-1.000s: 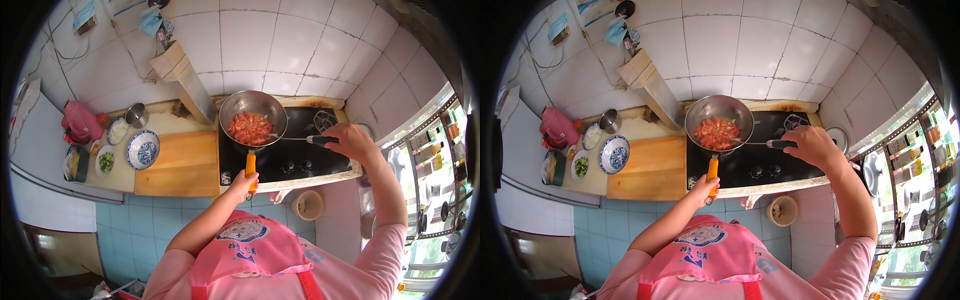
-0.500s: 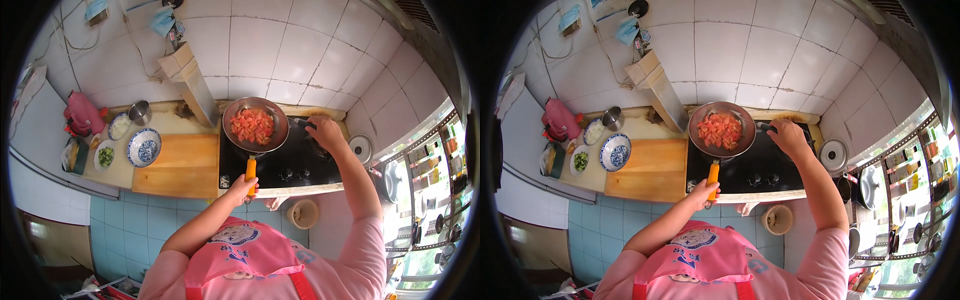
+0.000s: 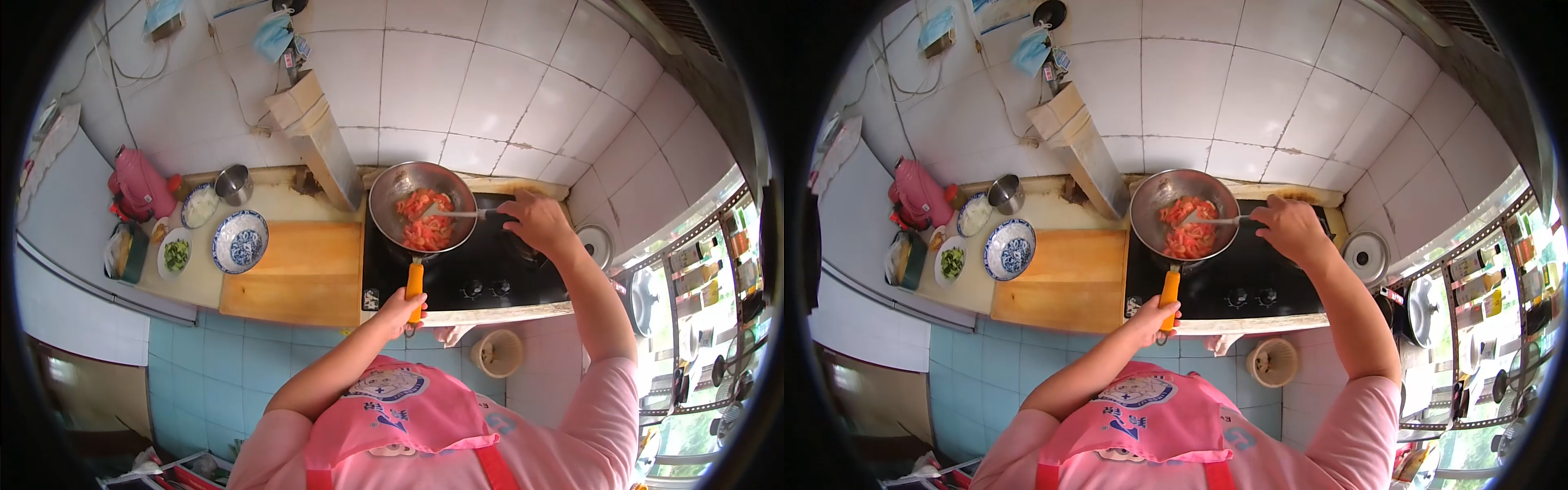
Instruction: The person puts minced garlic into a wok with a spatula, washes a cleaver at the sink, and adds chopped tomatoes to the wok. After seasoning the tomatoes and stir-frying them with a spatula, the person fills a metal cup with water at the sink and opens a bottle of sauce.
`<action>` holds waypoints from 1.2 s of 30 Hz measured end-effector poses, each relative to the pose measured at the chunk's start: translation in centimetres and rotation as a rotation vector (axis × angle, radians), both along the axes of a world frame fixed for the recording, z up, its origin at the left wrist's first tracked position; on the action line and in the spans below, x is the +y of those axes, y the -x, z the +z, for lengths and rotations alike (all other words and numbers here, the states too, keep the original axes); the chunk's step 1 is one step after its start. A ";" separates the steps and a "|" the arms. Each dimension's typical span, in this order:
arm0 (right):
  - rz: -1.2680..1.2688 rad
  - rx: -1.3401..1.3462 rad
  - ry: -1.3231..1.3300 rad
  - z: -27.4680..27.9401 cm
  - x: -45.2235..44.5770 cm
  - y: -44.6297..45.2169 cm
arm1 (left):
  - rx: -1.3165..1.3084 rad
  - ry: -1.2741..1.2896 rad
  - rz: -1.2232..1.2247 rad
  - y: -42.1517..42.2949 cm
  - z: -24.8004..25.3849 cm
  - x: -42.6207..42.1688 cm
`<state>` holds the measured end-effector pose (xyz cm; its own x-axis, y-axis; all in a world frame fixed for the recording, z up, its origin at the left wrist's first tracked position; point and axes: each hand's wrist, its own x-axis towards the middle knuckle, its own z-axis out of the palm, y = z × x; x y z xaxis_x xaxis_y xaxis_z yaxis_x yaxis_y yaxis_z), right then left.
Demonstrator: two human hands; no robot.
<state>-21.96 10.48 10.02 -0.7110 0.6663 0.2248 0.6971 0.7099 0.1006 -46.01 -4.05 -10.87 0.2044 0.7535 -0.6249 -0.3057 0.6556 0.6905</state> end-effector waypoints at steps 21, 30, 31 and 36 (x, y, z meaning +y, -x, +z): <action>-0.691 0.578 1.200 -13.4 5.2 -3.3 | -0.037 -0.019 0.004 0.2 -0.6 0.0; -0.157 0.338 0.531 -6.7 2.1 -2.6 | -0.007 0.001 0.026 0.0 -0.3 0.0; -0.178 0.282 0.485 -5.0 1.0 -2.2 | -0.008 0.000 0.014 0.0 -0.3 0.0; -0.047 0.101 0.163 2.4 -3.7 -1.7 | -0.012 0.005 0.024 0.1 -0.2 0.0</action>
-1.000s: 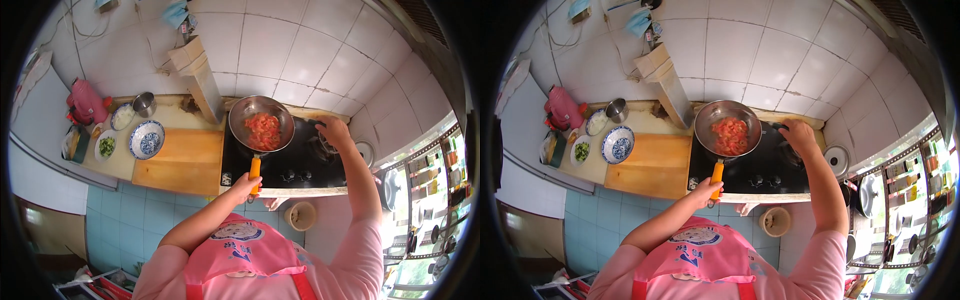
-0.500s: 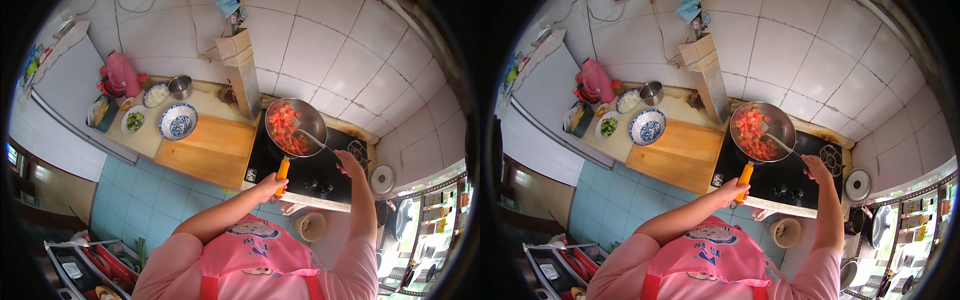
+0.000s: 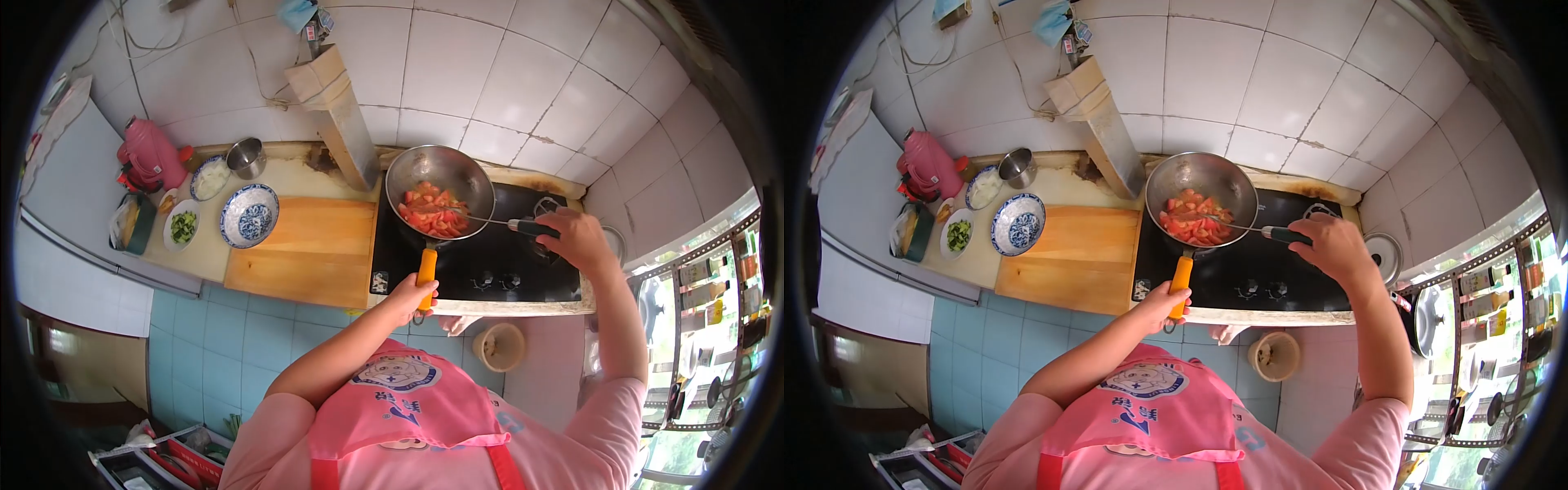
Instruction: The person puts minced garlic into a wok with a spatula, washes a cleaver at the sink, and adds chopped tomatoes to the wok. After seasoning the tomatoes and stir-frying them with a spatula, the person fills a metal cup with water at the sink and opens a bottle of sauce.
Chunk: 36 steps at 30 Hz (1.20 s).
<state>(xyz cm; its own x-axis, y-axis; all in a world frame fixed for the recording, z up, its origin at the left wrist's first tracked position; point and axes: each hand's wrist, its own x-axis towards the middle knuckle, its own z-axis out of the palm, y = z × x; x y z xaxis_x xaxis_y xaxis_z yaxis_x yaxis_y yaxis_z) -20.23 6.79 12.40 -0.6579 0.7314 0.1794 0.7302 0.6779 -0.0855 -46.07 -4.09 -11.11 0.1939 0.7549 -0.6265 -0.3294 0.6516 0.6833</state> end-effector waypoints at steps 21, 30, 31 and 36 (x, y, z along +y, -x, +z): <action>-0.266 0.113 -0.129 -6.3 5.4 -0.1 | -0.033 -0.021 0.024 0.0 -0.5 -0.2; -0.161 0.209 0.106 -9.0 6.3 3.9 | -0.034 -0.018 0.023 0.1 -0.2 -0.1; -0.163 0.212 0.108 -8.1 5.6 3.9 | -0.045 -0.015 0.028 0.1 -0.2 -0.2; 0.119 -0.053 -0.171 -2.2 3.3 1.1 | -0.019 -0.009 0.016 0.0 -0.6 -0.1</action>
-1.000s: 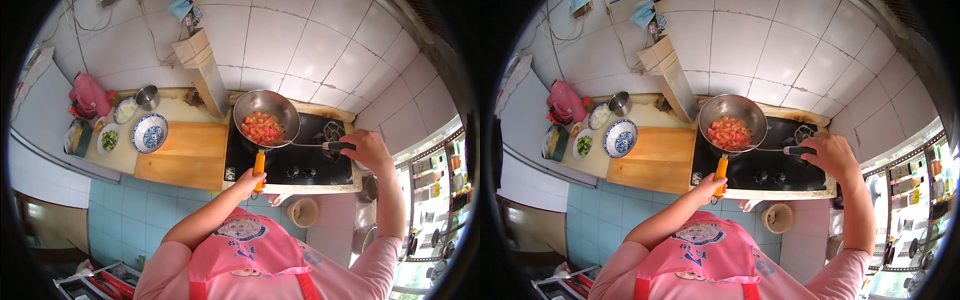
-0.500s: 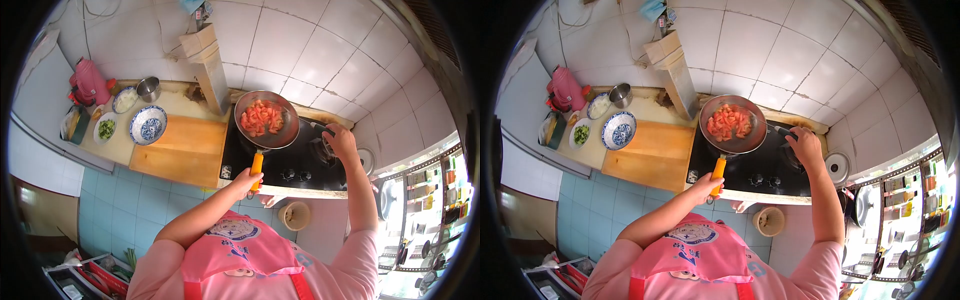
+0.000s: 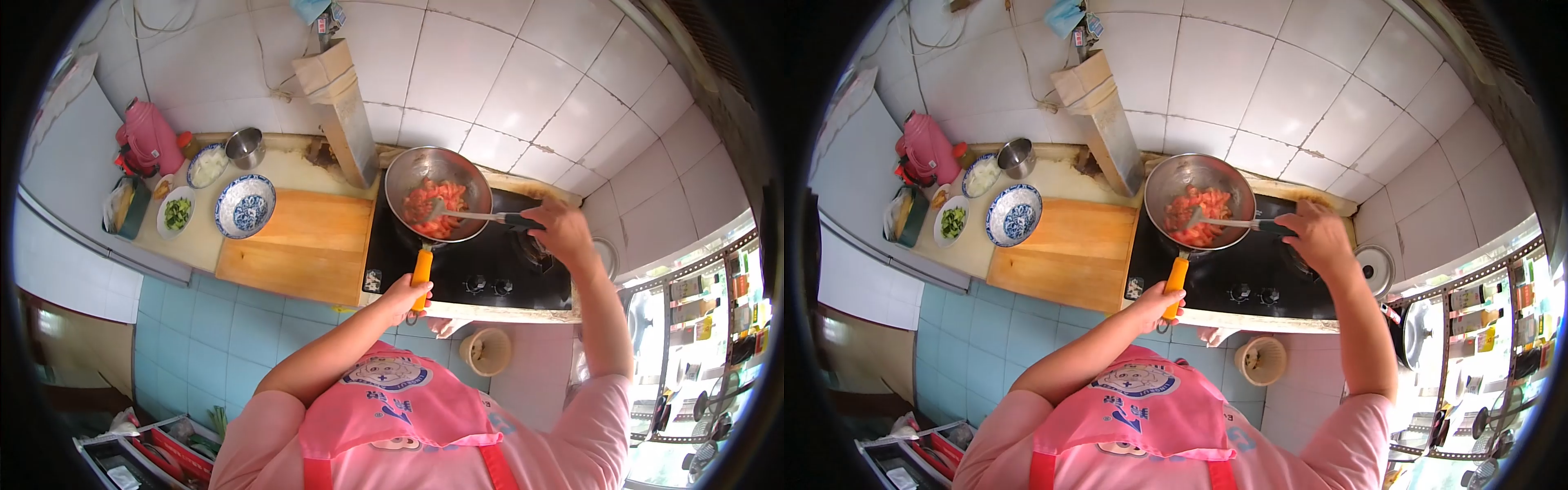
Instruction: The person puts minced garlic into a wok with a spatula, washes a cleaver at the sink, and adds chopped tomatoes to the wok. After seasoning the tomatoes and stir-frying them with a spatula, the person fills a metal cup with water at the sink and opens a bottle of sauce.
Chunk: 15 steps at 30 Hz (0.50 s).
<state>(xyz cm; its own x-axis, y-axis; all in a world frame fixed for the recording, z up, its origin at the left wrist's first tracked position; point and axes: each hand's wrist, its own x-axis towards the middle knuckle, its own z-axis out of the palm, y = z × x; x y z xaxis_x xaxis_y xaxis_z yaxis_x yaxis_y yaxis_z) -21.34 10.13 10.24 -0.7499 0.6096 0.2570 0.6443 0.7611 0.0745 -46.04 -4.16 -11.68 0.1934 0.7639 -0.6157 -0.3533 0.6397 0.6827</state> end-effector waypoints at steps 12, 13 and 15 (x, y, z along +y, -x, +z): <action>-0.224 -0.030 0.082 1.1 -1.2 -1.9 | 0.003 0.001 -0.002 -0.1 -0.2 0.1; -0.234 -0.002 0.041 -0.3 -0.4 -1.8 | 0.001 0.005 -0.003 -0.1 -0.1 0.1; -0.273 0.064 0.059 -1.9 0.4 -2.1 | -0.001 0.008 -0.008 0.0 0.2 0.1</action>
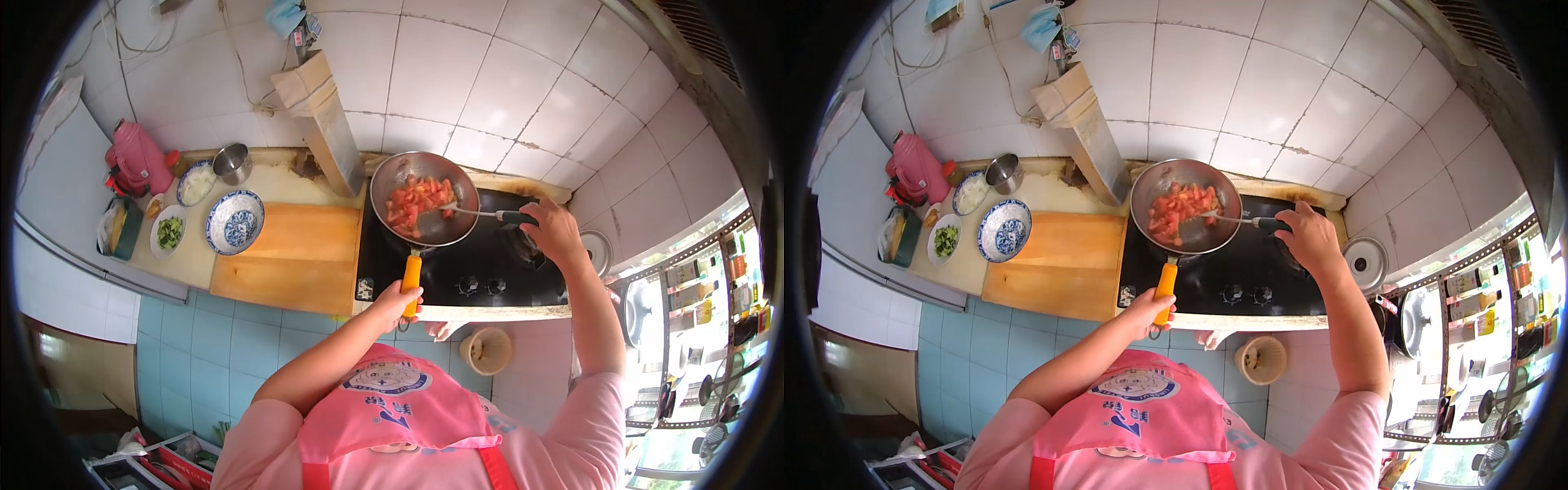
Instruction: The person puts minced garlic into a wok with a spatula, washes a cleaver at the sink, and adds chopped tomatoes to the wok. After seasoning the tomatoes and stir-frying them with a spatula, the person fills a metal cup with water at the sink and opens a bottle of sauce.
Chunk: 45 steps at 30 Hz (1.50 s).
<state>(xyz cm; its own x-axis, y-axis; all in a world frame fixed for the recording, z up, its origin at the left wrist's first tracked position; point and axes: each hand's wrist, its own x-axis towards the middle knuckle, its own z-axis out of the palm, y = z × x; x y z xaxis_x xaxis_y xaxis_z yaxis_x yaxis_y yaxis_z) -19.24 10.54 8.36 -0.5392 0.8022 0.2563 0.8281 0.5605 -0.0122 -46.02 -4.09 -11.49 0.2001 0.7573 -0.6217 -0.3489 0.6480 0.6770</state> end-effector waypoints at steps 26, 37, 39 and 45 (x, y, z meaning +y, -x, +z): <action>-0.342 0.608 0.804 -12.4 5.7 -1.5 | -0.014 -0.011 -0.002 0.2 -0.5 0.1; 0.218 -0.008 -0.064 1.8 -5.2 0.9 | -0.017 -0.016 -0.007 0.3 -0.1 -0.1; 0.202 -0.040 -0.074 4.2 -6.5 0.6 | -0.018 -0.015 -0.011 0.3 -0.1 0.0; 0.119 -0.165 0.016 6.7 -7.3 0.2 | -0.024 -0.002 -0.013 0.2 0.1 0.1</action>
<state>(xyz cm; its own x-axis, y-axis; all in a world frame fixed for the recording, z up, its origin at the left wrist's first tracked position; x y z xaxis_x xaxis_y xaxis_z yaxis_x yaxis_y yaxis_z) -19.46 3.21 15.09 -0.6640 0.7337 0.1442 0.7476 0.6553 0.1083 -46.20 -3.95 -11.39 0.2252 0.7554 -0.6154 -0.3565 0.6517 0.6695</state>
